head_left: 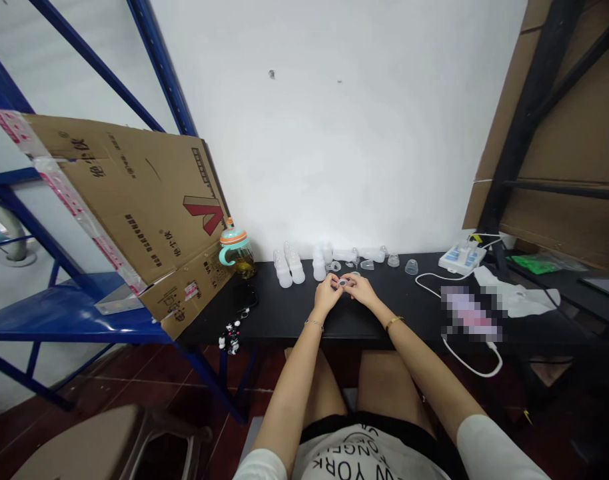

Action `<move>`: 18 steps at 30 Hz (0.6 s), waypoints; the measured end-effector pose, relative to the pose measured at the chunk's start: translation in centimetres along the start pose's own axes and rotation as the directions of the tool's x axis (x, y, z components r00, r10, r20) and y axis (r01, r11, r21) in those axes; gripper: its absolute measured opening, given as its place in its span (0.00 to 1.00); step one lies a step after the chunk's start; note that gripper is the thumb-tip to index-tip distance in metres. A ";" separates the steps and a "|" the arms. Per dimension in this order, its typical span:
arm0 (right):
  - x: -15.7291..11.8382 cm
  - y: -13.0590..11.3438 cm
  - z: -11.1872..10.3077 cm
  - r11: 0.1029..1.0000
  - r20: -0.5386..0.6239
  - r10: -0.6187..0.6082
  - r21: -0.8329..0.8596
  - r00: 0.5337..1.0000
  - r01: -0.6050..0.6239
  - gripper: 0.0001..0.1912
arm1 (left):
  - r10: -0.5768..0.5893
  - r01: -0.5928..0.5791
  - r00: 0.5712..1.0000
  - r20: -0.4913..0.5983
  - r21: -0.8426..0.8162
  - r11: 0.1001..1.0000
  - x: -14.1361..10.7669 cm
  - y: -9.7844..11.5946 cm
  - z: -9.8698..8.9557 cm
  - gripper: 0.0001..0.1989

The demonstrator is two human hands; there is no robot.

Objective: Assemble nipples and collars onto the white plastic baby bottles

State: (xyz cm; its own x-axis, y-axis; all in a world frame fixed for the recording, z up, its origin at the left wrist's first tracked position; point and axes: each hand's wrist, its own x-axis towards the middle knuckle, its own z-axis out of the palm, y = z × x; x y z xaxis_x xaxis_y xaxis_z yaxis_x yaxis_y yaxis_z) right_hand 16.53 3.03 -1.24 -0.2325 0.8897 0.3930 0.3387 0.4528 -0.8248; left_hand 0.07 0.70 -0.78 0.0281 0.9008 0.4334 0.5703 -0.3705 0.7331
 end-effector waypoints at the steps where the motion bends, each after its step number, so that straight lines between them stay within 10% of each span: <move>1: 0.0 0.0 0.0 1.000 -0.001 -0.001 0.000 1.000 0.001 0.15 | 0.001 -0.001 1.000 -0.002 -0.001 1.000 0.0 0.0 0.0 0.09; 18: -0.1 -0.4 -0.1 0.999 -0.019 -0.035 -0.022 0.999 0.034 0.14 | 0.005 -0.007 0.999 -0.043 -0.029 1.000 -0.6 0.9 -0.7 0.08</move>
State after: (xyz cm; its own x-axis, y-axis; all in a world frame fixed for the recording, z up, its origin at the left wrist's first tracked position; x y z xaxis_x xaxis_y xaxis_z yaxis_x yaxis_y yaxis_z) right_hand 16.45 2.77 -0.90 -0.2270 0.8743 0.4290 0.3506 0.4843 -0.8016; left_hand -0.04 -0.34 -0.06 -0.0043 0.8881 0.4596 0.5463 -0.3829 0.7449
